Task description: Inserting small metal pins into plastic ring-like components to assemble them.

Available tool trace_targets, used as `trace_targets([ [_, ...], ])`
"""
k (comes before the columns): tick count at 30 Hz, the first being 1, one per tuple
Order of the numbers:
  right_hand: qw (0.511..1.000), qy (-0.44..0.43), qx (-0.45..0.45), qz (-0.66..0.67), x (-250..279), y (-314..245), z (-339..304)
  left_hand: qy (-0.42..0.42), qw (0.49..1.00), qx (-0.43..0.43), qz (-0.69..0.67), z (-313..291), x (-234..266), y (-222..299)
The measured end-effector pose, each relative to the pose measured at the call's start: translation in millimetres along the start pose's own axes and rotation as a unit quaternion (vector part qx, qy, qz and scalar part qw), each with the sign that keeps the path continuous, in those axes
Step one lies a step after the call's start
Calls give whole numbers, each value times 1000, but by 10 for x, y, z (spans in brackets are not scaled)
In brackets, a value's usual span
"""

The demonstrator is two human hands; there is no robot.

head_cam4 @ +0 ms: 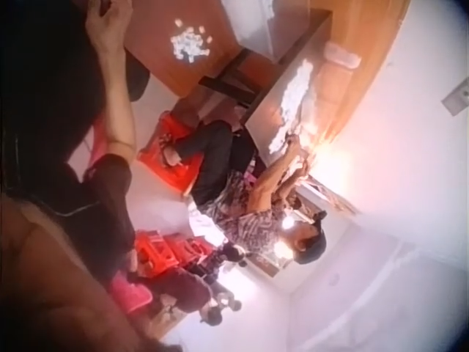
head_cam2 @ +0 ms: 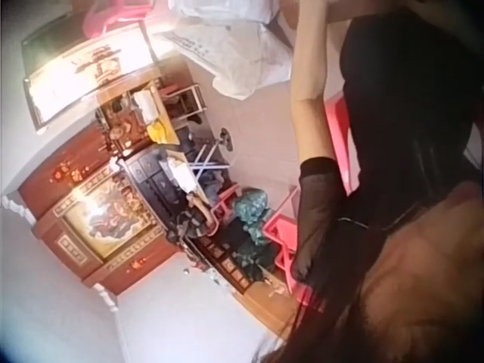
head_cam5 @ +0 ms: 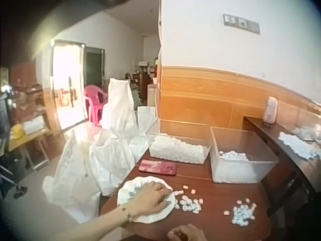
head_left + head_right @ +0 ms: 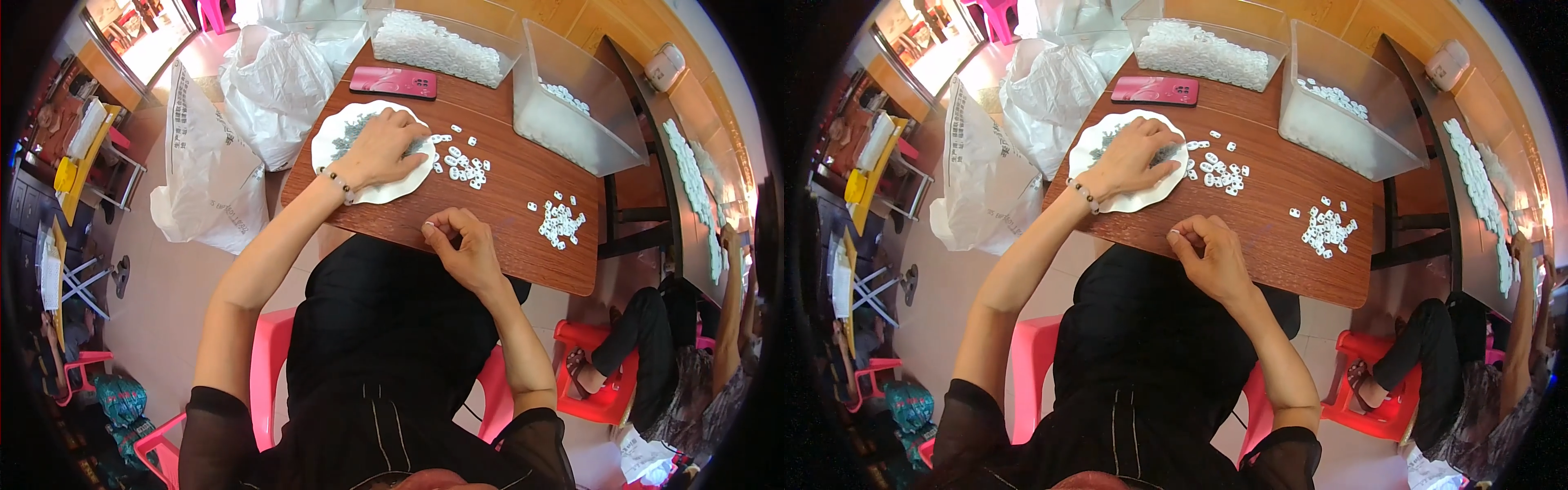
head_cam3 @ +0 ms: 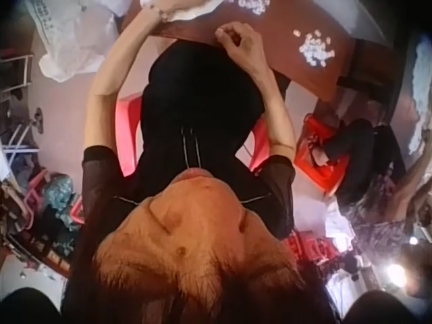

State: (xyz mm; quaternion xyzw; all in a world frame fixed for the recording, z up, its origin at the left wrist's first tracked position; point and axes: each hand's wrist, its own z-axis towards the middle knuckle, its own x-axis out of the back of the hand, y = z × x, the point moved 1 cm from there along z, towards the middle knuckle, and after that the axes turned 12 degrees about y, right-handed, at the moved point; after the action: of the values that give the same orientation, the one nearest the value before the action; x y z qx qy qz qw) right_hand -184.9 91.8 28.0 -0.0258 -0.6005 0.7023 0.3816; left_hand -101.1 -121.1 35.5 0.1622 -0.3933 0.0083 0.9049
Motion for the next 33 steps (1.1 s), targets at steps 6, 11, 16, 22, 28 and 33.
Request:
trace_targets([
  [6, 999, -9, -26, 35, 4, 161, 48, -65, 998, 25, 12, -6, 12, -104],
  [11, 998, -17, -29, 53, 10, 207, 55, -6, 999, 34, -8, -93, 196, -103],
  [16, 995, 1, -43, 85, -7, 220, 46, -15, 980, 191, -47, -132, 399, -131],
  [22, 997, 17, -28, 65, -12, 197, 61, 39, 959, 251, -126, -258, 387, -236],
  [28, 997, 22, -23, 73, -8, 198, 55, 35, 959, 264, -94, -280, 406, -221],
  [33, 997, 19, -24, 75, -3, 193, 62, 25, 964, 254, -74, -323, 410, -180],
])
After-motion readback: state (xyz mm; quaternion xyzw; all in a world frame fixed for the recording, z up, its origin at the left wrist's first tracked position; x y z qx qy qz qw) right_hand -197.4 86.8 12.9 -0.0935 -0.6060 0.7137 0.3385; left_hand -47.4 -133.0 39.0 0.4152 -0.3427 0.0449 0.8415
